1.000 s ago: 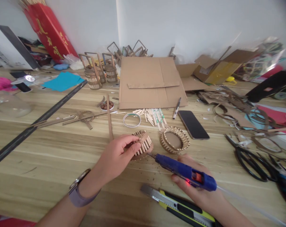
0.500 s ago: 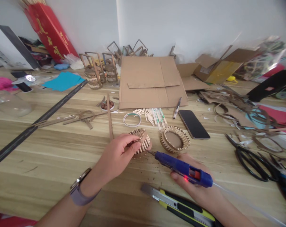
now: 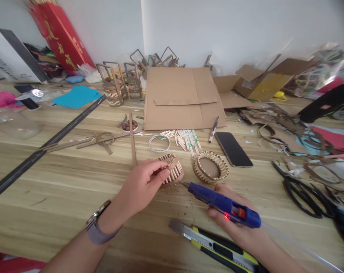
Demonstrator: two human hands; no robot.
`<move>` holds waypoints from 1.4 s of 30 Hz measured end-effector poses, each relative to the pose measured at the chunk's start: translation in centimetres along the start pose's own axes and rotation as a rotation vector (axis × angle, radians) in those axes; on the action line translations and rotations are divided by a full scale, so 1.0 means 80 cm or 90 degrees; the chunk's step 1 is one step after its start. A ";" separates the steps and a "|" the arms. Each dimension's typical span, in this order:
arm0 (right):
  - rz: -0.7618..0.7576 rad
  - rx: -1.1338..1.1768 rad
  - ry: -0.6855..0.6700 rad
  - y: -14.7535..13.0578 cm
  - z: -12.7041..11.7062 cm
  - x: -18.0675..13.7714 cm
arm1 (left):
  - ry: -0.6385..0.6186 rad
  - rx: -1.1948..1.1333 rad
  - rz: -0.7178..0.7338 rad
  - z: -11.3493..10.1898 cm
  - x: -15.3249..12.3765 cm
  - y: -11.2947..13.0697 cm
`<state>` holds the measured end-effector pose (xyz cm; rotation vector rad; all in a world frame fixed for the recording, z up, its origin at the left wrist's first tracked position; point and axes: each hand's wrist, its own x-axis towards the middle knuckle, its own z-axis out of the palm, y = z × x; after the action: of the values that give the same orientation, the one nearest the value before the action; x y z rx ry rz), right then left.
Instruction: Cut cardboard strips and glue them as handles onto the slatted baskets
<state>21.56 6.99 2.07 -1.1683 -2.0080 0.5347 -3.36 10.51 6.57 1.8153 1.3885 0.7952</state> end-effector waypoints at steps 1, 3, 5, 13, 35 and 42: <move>-0.009 0.002 -0.001 0.000 0.000 0.000 | -0.001 0.000 -0.002 0.000 0.000 0.001; -0.017 0.002 -0.004 -0.001 0.001 0.001 | -0.003 0.001 -0.008 0.000 0.000 0.001; -0.012 -0.001 -0.014 -0.001 0.001 0.001 | -0.004 0.000 -0.011 0.000 0.000 0.002; 0.001 -0.008 -0.027 -0.002 0.000 0.000 | -0.014 0.002 -0.011 0.000 0.000 0.002; -0.029 -0.017 -0.019 -0.009 -0.003 0.007 | -0.016 -0.007 -0.005 0.000 -0.001 0.003; -0.029 -0.018 -0.022 -0.011 -0.006 0.010 | -0.020 -0.021 -0.008 0.000 -0.001 0.000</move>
<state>21.22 7.29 3.28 -1.1339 -2.0735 0.5083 -3.40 10.44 6.59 1.7844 1.3574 0.7757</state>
